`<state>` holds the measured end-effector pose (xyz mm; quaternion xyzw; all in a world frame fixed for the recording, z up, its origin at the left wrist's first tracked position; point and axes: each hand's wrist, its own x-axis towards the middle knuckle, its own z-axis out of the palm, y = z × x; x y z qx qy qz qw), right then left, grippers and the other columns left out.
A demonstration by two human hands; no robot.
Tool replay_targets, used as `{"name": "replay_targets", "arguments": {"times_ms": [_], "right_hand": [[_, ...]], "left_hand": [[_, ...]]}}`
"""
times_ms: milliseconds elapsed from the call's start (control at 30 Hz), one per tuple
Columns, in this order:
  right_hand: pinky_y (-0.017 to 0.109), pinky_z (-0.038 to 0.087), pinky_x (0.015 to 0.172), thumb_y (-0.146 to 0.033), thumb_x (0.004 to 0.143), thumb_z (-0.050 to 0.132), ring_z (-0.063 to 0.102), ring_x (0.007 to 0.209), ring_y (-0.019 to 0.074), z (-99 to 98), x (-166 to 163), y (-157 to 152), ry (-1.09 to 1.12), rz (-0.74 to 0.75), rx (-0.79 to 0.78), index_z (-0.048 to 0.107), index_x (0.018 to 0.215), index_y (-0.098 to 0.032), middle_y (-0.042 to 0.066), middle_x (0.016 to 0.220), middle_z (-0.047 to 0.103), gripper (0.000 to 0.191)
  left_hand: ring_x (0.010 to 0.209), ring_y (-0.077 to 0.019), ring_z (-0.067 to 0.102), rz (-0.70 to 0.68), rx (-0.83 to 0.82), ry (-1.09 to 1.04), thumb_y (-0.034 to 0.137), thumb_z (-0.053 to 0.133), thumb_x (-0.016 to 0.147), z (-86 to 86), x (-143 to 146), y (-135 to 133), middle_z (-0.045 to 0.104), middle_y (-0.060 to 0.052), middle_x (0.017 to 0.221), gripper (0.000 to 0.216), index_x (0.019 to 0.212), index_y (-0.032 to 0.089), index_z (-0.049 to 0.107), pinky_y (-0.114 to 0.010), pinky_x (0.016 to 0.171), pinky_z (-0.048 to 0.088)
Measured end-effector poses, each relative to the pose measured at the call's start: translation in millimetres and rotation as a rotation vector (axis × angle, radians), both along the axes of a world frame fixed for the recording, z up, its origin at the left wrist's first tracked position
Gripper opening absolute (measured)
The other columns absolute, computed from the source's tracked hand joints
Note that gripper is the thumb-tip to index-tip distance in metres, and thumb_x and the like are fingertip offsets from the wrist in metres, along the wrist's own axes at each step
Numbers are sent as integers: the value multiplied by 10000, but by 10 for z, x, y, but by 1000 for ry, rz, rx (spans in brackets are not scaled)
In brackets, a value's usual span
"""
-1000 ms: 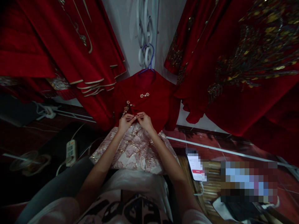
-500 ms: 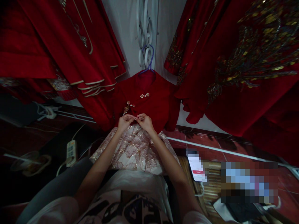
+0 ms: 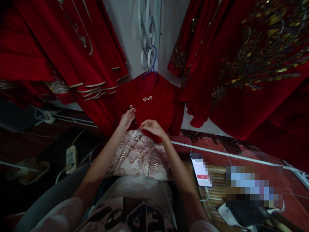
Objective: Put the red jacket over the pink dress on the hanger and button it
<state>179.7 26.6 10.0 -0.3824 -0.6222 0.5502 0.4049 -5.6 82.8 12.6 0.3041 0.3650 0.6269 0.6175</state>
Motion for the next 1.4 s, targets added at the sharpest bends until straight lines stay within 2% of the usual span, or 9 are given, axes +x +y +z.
{"name": "replay_targets", "arguments": {"times_ms": [233, 367, 533, 633, 800, 933, 1067, 1233, 1400], "right_hand": [[278, 504, 763, -270, 685, 688, 650, 768, 129, -1, -9, -16, -20, 5, 25, 674, 869, -160, 50, 870, 713, 216], [283, 509, 777, -263, 693, 685, 654, 776, 131, 28, -4, -40, -35, 8, 36, 668, 870, -162, 47, 876, 714, 204], [269, 500, 741, -238, 691, 673, 640, 721, 118, 116, 122, -71, -81, 78, 38, 672, 850, -151, 32, 813, 703, 181], [249, 494, 702, -214, 679, 660, 627, 688, 107, 194, 260, -101, -119, 173, 14, 681, 857, -154, 16, 779, 699, 188], [229, 502, 665, -203, 666, 644, 626, 671, 102, 278, 431, -136, -140, 229, -55, 684, 867, -155, 18, 780, 709, 211], [232, 507, 660, -194, 671, 640, 627, 675, 106, 279, 474, -138, -132, 224, -58, 686, 877, -162, 22, 791, 708, 214], [242, 510, 673, -197, 686, 648, 627, 673, 106, 274, 496, -132, -128, 233, -47, 686, 879, -161, 21, 793, 704, 200], [291, 524, 812, -244, 750, 660, 656, 799, 125, 340, 464, -176, -150, 238, 18, 686, 956, -170, 28, 873, 714, 220], [325, 526, 852, -293, 793, 659, 648, 864, 144, 567, 284, -193, -200, 150, 155, 676, 949, -173, 48, 938, 700, 198]], "left_hand": [[955, -151, 676, 68, 85, 126, 318, 697, 742, -69, 4, 40, 713, -106, 1095, 218, 880, 149, 708, -293, 887, 501], [921, -165, 685, 151, 62, 237, 346, 682, 738, -13, 55, 34, 721, -115, 1056, 259, 889, 137, 709, -292, 822, 517], [755, -165, 667, -9, 81, 426, 501, 625, 779, 151, 161, 89, 721, -102, 865, 404, 925, 133, 703, -276, 672, 508], [718, -145, 628, 101, 305, 648, 422, 646, 781, 282, 241, 156, 685, -61, 787, 285, 860, 150, 674, -262, 681, 504], [968, -201, 568, 209, 818, 1149, 349, 582, 861, 568, 361, 145, 609, -81, 1035, 242, 1049, 214, 651, -326, 839, 495], [1086, -277, 499, 241, 958, 1427, 353, 540, 891, 742, 435, 148, 542, -113, 1069, 243, 1039, 192, 648, -438, 965, 425], [1132, -309, 475, 206, 998, 1493, 312, 543, 878, 844, 464, 191, 554, -125, 1083, 186, 956, 171, 634, -532, 1032, 349], [1074, -270, 530, 76, 1046, 1410, 249, 552, 841, 940, 458, 198, 616, -73, 917, 127, 926, 179, 616, -589, 1157, 124], [952, -221, 588, 21, 982, 1296, 259, 556, 840, 984, 446, 199, 630, -29, 818, 88, 868, 208, 622, -566, 1174, 106]]}}
